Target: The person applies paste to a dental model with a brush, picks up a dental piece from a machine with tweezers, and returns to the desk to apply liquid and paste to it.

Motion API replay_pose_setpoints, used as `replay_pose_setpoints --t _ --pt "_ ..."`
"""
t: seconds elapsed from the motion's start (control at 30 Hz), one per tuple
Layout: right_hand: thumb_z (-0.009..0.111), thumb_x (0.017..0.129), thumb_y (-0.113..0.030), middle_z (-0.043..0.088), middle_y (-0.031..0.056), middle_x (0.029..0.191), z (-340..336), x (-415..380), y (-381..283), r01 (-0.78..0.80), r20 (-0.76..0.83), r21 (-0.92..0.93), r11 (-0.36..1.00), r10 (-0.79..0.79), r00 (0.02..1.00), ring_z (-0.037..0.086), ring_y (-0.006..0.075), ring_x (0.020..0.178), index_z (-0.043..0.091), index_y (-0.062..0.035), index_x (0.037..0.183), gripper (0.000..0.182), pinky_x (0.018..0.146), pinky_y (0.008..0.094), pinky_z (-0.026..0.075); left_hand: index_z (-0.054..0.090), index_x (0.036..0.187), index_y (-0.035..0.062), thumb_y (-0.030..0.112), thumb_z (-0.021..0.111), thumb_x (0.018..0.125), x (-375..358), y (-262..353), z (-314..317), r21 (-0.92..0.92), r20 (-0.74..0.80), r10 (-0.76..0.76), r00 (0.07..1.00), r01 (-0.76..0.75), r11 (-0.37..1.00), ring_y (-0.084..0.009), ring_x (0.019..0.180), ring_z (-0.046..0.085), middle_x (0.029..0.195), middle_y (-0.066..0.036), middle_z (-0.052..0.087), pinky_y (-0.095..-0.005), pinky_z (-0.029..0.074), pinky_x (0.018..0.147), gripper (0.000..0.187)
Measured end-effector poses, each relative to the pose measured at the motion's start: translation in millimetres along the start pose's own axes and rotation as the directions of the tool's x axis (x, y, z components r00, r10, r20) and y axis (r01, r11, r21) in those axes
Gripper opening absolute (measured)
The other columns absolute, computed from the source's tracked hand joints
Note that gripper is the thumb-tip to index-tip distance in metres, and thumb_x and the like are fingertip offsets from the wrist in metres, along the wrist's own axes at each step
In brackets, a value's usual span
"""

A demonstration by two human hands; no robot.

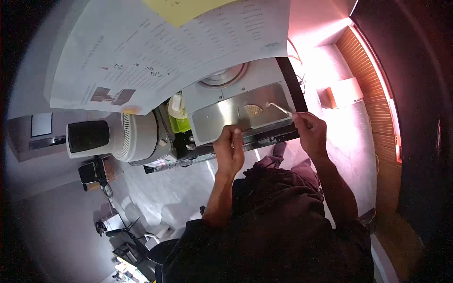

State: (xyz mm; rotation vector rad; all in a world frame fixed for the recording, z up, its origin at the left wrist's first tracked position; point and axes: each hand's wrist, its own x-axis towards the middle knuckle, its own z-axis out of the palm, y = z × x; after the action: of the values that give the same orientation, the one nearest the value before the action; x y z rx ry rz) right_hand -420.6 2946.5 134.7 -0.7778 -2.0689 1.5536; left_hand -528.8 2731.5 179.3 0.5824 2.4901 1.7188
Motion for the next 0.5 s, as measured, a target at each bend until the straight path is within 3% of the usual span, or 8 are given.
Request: replay_pose_setpoints --t 0.03,0.1,0.2,0.3,0.33,0.4,0.47,0.5 --pt "0.069 0.101 -0.015 0.064 -0.0011 0.077 -1 1 2 -0.031 -0.023 0.031 0.999 0.032 0.999 0.053 0.0037 0.069 0.075 0.0042 0.104 0.021 0.061 0.0218 0.041 0.061 0.077 0.0006 0.015 0.064 0.103 -1 3 4 -0.048 -0.003 -0.02 1.0 0.02 0.999 -0.012 0.057 0.047 0.062 -0.006 0.051 -0.0322 0.038 0.053 0.03" --pt "0.069 0.101 -0.015 0.063 -0.0013 0.076 -5 5 5 -0.088 -0.064 0.095 0.992 0.094 0.994 0.051 0.0032 0.067 0.075 0.0036 0.105 0.02 0.059 0.0214 0.039 0.059 0.074 0.0005 0.016 0.065 0.103 -4 -9 4 0.024 0.052 0.049 0.997 -0.05 0.998 -0.0113 0.057 0.044 0.061 -0.006 0.049 -0.0314 0.037 0.052 0.033" --pt "0.07 0.101 -0.017 0.061 -0.002 0.075 -5 0 7 0.038 0.028 -0.065 0.997 -0.037 0.999 0.048 0.0023 0.064 0.075 0.0025 0.106 0.02 0.057 0.0212 0.036 0.056 0.071 0.0009 0.016 0.066 0.102 -3 -11 -1 0.082 0.101 0.07 0.992 -0.079 0.994 -0.0113 0.056 0.042 0.059 -0.005 0.047 -0.0309 0.037 0.051 0.036" --pt "0.069 0.1 -0.021 0.074 0.0118 0.087 -9 4 4 -0.126 -0.045 0.052 0.991 0.129 0.991 0.067 0.0148 0.077 0.076 0.0052 0.107 0.028 0.07 0.0313 0.053 0.055 0.069 0.0 0.021 0.064 0.104 0 -9 -3 0.054 0.104 0.032 0.994 -0.038 0.998 -0.0101 0.06 0.042 0.06 -0.004 0.049 -0.031 0.037 0.054 0.041" --pt "0.069 0.1 -0.02 0.074 0.0108 0.086 -12 6 3 -0.166 -0.027 0.03 0.986 0.167 0.986 0.066 0.014 0.076 0.076 0.0049 0.107 0.027 0.07 0.0308 0.053 0.054 0.069 -0.0005 0.023 0.063 0.105 1 -8 -4 0.039 0.097 0.016 0.995 -0.02 0.999 -0.0094 0.062 0.043 0.061 -0.003 0.05 -0.0311 0.038 0.055 0.044" --pt "0.069 0.101 -0.02 0.074 0.0096 0.086 -12 4 4 -0.049 0.054 -0.118 0.992 0.056 0.997 0.064 0.0131 0.075 0.076 0.0046 0.108 0.026 0.069 0.0296 0.052 0.055 0.07 -0.0001 0.023 0.063 0.105 2 -6 -3 0.071 0.084 0.034 0.996 -0.04 0.997 -0.0102 0.06 0.042 0.06 -0.003 0.049 -0.0323 0.038 0.054 0.043" --pt "0.07 0.102 -0.016 0.062 -0.0046 0.076 -6 4 39 0.107 -0.036 -0.078 0.991 -0.11 0.993 0.049 0.0035 0.066 0.076 0.0009 0.104 0.018 0.058 0.0208 0.038 0.056 0.07 0.0005 0.021 0.064 0.103 3 -1 -4 0.089 0.076 0.06 0.995 -0.067 0.994 -0.014 0.057 0.045 0.06 -0.006 0.05 -0.0343 0.038 0.053 0.04" --pt "0.07 0.101 -0.016 0.061 -0.0048 0.075 -11 5 15 -0.015 -0.048 0.039 0.999 0.016 0.999 0.049 0.0034 0.065 0.076 0.0006 0.104 0.018 0.057 0.0211 0.038 0.057 0.07 0.0008 0.019 0.065 0.102 5 2 -3 0.088 0.075 0.077 0.994 -0.083 0.993 -0.0175 0.055 0.047 0.06 -0.008 0.052 -0.0358 0.038 0.052 0.038"
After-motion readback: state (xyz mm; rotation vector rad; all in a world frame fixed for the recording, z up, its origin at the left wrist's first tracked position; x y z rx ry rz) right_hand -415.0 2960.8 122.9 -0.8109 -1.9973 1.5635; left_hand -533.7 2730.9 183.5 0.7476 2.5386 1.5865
